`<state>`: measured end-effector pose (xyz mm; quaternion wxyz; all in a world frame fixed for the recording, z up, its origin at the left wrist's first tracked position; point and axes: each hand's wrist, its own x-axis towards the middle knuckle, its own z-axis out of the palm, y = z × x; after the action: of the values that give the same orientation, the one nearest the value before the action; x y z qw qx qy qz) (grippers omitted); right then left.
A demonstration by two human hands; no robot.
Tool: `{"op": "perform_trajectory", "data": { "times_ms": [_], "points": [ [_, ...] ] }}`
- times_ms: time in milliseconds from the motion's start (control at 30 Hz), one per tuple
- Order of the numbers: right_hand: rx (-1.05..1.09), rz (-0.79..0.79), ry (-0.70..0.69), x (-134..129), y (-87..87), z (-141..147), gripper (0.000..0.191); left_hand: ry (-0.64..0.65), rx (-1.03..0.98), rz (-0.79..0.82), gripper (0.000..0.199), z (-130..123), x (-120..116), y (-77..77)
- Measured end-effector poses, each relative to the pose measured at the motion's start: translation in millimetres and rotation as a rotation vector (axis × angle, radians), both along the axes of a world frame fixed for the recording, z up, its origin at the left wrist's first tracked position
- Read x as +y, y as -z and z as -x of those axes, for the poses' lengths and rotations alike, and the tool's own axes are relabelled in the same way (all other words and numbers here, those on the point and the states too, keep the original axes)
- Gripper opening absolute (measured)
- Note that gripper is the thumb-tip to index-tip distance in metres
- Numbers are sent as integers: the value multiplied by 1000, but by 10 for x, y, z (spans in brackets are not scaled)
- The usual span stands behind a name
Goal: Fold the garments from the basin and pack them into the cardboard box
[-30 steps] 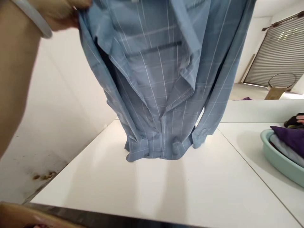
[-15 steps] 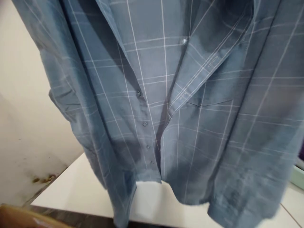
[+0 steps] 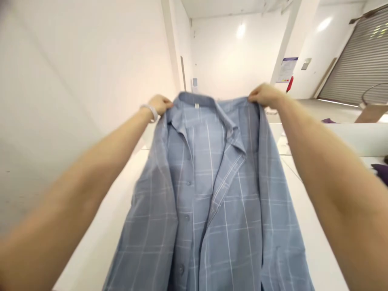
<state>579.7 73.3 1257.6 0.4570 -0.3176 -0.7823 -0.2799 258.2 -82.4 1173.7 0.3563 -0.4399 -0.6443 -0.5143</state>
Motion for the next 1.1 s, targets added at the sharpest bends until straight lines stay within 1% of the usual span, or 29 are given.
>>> {"op": "perform_trajectory", "data": {
  "times_ms": [33, 67, 133, 200, 267, 367, 433, 500, 633, 767, 833, 933, 1033, 1100],
  "points": [
    [-16, 79, 5, 166, 111, 105, 56, 11, -15, 42, 17, 72, 245, 106],
    [-36, 118, 26, 342, 221, 206, 45, 21, -34, 92, 16, 151, 492, 220],
    [-80, 147, 75, 698, 427, 391, 32, 26, -87, 195, 15, 302, 951, 448],
    [-135, 141, 141, 1024, 613, 557, 29, 40, -119, 250, 16, 427, 1335, 650],
    [-161, 148, 193, 1298, 778, 704, 31, 53, -141, 280, 17, 527, 1642, 803],
    [-122, 173, 245, 1593, 967, 881, 34, 64, -171, 297, 21, 652, 1987, 938],
    [-84, 180, 287, 1725, 1043, 964, 36, 66, -190, 293, 23, 728, 2166, 973],
    [-59, 180, 330, 1831, 1088, 1019, 37, 68, -209, 284, 25, 795, 2324, 972],
    [-52, 174, 406, 2039, 1167, 1066, 38, 90, -219, 272, 24, 854, 2620, 891],
    [-52, 167, 461, 2253, 1271, 1094, 38, 106, -218, 261, 24, 820, 2861, 794],
    [-55, 161, 472, 2344, 1306, 1109, 37, 100, -225, 255, 26, 802, 2942, 778],
    [-61, 142, 471, 2438, 1313, 1132, 37, 80, -243, 255, 29, 796, 3017, 804],
    [-73, 115, 457, 2443, 1304, 1159, 37, 54, -261, 265, 31, 794, 3045, 855],
    [-81, 56, 426, 2387, 1321, 1178, 35, 34, -252, 264, 31, 777, 3025, 882]
  ]
}}
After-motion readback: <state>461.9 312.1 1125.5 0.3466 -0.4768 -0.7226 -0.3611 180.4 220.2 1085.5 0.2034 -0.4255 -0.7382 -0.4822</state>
